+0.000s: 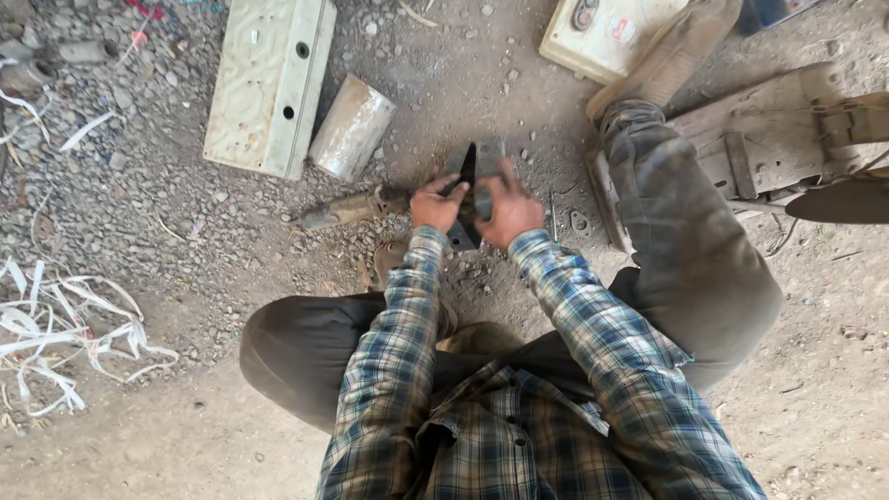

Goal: The person sits on the ground and uses a screwdriver to open a small electrical box. They remove the cover, adjust internal components, and then reassemble the box by securing the cover with screws.

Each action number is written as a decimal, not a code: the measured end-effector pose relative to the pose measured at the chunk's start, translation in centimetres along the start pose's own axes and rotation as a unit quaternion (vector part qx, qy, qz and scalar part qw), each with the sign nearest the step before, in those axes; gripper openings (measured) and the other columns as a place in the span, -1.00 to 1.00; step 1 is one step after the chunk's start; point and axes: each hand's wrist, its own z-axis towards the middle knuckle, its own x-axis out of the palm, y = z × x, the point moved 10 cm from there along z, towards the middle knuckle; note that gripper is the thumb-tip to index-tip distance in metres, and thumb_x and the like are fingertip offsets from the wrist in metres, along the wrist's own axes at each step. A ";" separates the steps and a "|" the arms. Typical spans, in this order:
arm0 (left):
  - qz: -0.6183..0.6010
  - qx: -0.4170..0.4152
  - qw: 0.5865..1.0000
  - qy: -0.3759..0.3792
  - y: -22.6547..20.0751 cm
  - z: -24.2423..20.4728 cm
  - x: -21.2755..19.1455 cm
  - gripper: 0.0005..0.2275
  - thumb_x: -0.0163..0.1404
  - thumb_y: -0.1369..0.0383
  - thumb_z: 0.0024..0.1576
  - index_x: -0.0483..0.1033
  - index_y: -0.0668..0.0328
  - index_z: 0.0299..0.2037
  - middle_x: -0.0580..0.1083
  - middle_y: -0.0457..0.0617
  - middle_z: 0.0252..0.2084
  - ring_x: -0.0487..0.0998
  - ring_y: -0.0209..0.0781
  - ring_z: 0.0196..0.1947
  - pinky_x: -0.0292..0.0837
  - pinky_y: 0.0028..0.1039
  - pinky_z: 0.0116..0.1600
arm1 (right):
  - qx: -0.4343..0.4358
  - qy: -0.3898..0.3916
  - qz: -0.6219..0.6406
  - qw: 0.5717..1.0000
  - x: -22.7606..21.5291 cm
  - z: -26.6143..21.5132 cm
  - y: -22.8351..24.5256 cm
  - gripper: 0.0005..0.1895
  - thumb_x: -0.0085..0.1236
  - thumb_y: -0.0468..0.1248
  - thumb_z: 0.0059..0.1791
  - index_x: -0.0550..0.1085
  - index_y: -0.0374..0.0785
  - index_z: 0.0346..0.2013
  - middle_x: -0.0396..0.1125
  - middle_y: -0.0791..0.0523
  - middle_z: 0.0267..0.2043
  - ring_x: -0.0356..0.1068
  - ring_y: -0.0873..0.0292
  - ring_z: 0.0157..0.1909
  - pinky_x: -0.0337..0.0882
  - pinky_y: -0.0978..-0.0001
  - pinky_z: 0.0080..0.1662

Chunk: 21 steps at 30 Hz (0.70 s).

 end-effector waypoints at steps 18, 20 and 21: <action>-0.122 -0.049 0.991 -0.014 0.6 0.3 2.7 -0.39 -0.13 -0.15 0.23 0.39 0.02 0.37 0.48 0.17 0.23 0.51 0.02 0.12 0.48 -0.27 0.12 | -0.062 -0.030 0.271 0.960 2.9 1.1 -0.5 -0.05 0.08 0.34 0.03 0.12 -0.11 0.54 -0.23 -0.25 0.63 -0.15 -0.38 0.59 0.10 -0.19 0.41; -0.186 -0.070 0.980 -0.035 0.5 0.4 3.1 -0.38 -0.04 -0.20 0.14 0.47 0.08 0.22 0.52 0.17 0.12 0.59 0.05 0.05 0.59 -0.25 0.06 | -0.054 0.048 0.182 0.981 3.8 1.7 0.2 0.06 0.28 0.32 -0.12 0.12 -0.16 0.47 -0.26 -0.25 0.55 -0.16 -0.42 0.51 0.10 -0.28 0.29; -0.075 -0.104 0.992 0.000 1.3 0.2 3.7 -0.42 -0.07 -0.20 0.14 0.54 0.05 0.15 0.57 0.14 -0.01 0.64 0.05 -0.05 0.60 -0.23 -0.02 | -0.046 0.090 0.137 0.985 4.3 1.3 0.1 0.12 0.37 0.30 -0.20 0.13 -0.19 0.43 -0.27 -0.26 0.51 -0.17 -0.44 0.47 0.09 -0.32 0.23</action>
